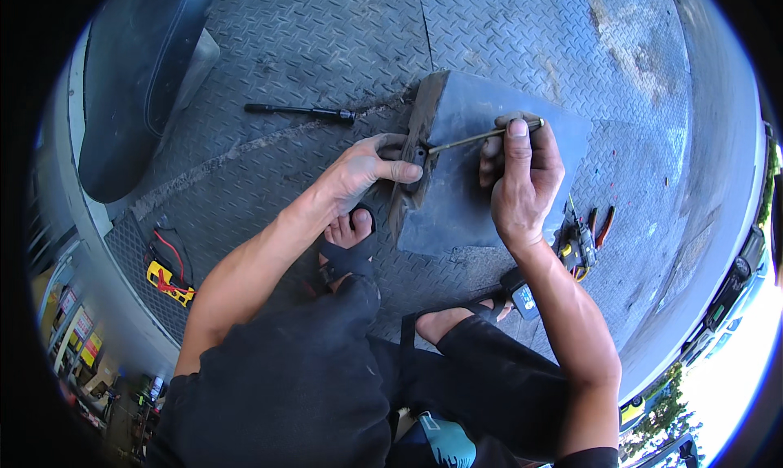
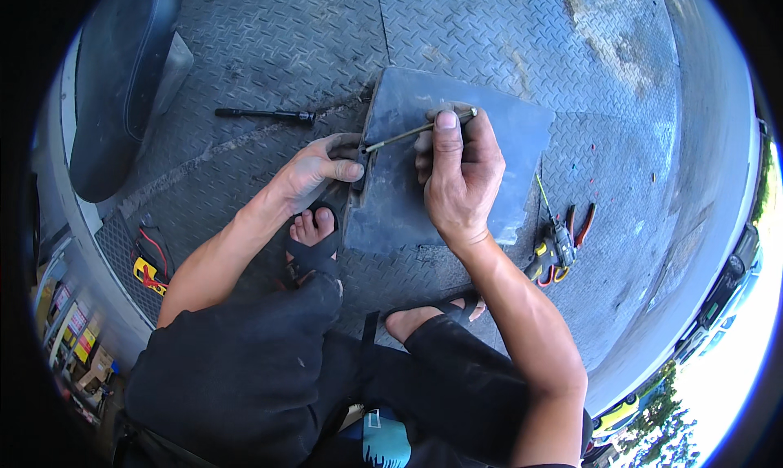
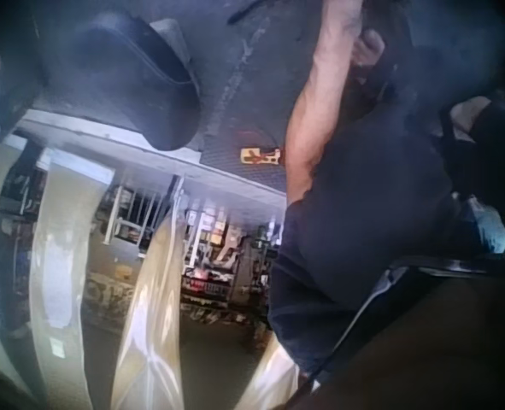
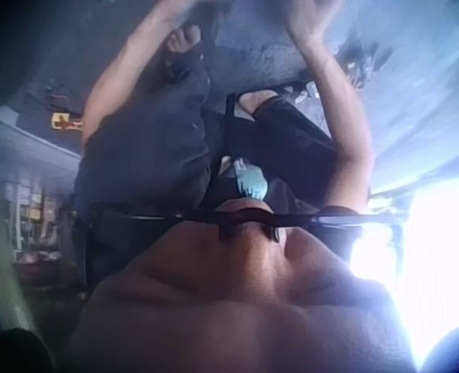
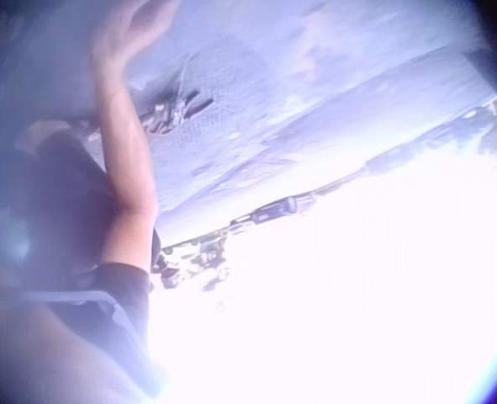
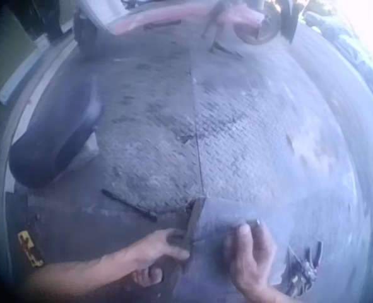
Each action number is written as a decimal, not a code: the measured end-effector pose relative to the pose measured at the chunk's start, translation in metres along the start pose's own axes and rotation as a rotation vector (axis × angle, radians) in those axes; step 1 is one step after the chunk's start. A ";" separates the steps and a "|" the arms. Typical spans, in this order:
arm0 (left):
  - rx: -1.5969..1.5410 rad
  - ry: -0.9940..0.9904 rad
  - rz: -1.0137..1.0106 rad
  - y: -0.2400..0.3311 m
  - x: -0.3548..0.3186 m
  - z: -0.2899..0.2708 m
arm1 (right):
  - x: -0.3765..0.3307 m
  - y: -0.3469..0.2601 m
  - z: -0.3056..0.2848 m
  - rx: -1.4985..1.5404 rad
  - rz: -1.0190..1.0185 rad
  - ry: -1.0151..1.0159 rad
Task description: The person assembles a battery pack by hand, inserting metal strips and securing them with a cordless drill. The person then places the assembled battery pack into the under-seat compartment of a scooter.
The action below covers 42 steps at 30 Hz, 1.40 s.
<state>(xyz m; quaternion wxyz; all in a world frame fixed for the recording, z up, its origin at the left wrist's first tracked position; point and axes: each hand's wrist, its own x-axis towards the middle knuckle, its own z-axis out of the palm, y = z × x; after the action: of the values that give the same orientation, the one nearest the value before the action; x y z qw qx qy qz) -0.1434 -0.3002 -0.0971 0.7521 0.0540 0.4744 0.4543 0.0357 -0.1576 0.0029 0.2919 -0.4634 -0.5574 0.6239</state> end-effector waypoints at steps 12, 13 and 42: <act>-0.030 0.247 0.284 -0.045 -0.004 0.035 | -0.010 0.009 0.005 -0.134 -0.175 0.044; -0.055 0.239 0.253 -0.041 -0.005 0.034 | -0.009 0.008 0.005 -0.129 -0.170 0.035; -0.416 0.060 0.040 -0.014 -0.017 0.031 | -0.010 0.012 0.008 -0.433 -0.523 -0.179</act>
<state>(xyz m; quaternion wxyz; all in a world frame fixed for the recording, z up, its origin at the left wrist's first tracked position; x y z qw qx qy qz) -0.1129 -0.3096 -0.0759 0.7235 -0.1067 0.3911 0.5588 0.0343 -0.1725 -0.0063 0.2868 -0.2993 -0.8002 0.4335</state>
